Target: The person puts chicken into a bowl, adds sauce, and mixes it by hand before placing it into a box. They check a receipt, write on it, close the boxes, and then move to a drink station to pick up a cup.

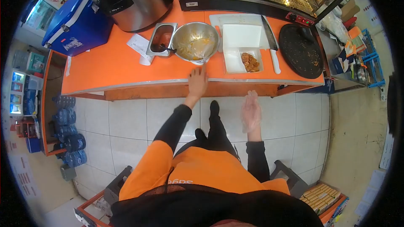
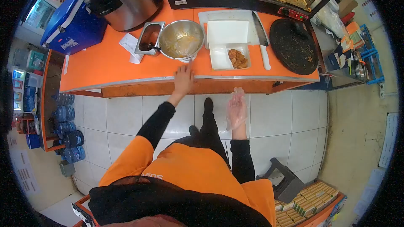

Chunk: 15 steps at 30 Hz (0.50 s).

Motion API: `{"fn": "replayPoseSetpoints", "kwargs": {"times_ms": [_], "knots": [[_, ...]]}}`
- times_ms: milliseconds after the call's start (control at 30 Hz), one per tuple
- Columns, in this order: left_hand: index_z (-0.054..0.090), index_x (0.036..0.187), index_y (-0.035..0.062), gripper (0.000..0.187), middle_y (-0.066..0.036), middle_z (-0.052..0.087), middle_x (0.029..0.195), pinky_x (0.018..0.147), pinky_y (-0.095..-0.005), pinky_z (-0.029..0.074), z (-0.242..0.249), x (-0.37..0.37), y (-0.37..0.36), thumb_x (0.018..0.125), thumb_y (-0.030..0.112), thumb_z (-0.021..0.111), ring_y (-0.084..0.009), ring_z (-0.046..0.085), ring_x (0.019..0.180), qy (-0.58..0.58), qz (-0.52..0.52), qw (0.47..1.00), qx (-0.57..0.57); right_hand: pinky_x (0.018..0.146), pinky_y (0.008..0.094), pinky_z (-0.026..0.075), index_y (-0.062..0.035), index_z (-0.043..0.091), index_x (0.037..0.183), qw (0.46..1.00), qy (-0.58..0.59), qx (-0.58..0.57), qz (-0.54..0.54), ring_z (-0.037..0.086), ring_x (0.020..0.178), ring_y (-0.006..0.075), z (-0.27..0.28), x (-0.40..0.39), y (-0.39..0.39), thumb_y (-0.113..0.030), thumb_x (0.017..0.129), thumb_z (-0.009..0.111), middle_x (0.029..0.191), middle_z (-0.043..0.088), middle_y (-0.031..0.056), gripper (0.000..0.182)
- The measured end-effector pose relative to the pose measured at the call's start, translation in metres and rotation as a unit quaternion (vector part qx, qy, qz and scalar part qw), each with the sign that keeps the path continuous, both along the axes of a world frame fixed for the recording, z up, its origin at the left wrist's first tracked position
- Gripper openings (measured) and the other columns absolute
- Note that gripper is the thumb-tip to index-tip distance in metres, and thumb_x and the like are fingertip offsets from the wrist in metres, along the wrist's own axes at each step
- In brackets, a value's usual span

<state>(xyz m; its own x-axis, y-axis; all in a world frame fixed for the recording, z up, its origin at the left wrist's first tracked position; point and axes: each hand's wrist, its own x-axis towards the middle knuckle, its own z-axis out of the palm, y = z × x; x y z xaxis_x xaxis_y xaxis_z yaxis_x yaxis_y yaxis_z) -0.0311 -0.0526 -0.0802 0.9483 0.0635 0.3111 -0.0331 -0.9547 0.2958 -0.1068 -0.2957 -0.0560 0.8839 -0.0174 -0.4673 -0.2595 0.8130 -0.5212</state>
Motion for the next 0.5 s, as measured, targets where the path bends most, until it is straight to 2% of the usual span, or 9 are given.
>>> {"fn": "replayPoseSetpoints", "kwargs": {"times_ms": [133, 333, 467, 500], "knots": [[0.043, 0.129, 0.0098, 0.047, -0.011, 0.053, 0.1, 0.075, -0.0438, 0.042, -0.013, 0.017, 0.016, 0.085, 0.023, 0.051, -0.0279, 0.052, 0.094, 0.013, -0.015, 0.998, 0.056, 0.098, 0.0291, 0.028, -0.015, 0.042, 0.131, 0.995, 0.074, 0.062, -0.019, 0.038, 0.115, 0.0135, -0.002, -0.029, -0.007, -0.027, 0.09, 0.049, 0.128, 0.043, -0.0018, 0.042], [0.039, 0.132, 0.0077, 0.054, -0.009, 0.053, 0.103, 0.078, -0.0422, 0.045, -0.023, 0.027, 0.023, 0.082, 0.021, 0.053, -0.0266, 0.054, 0.097, 0.079, -0.046, 0.991, 0.098, 0.098, 0.0307, 0.031, -0.0139, 0.043, 0.13, 0.992, 0.084, 0.081, -0.045, 0.041, 0.112, 0.0154, -0.012, -0.076, -0.013, -0.027, 0.091, 0.047, 0.126, 0.044, -0.0011, 0.042], [0.036, 0.134, 0.0055, 0.06, -0.009, 0.053, 0.104, 0.079, -0.0422, 0.045, -0.03, 0.028, 0.025, 0.079, 0.019, 0.055, -0.027, 0.055, 0.096, 0.057, -0.057, 0.988, 0.132, 0.101, 0.0368, 0.03, -0.0148, 0.038, 0.134, 0.993, 0.083, 0.085, -0.02, 0.038, 0.121, 0.0185, -0.022, -0.087, -0.009, -0.036, 0.093, 0.04, 0.133, 0.041, 0.0029, 0.047], [0.035, 0.135, 0.0051, 0.061, -0.009, 0.053, 0.105, 0.079, -0.0425, 0.045, -0.03, 0.025, 0.024, 0.079, 0.019, 0.055, -0.0273, 0.055, 0.095, 0.046, -0.058, 0.987, 0.141, 0.102, 0.0384, 0.029, -0.0148, 0.035, 0.136, 0.995, 0.07, 0.07, -0.006, 0.036, 0.123, 0.0197, 0.002, -0.083, -0.004, -0.039, 0.093, 0.039, 0.135, 0.04, 0.0039, 0.049]]}}
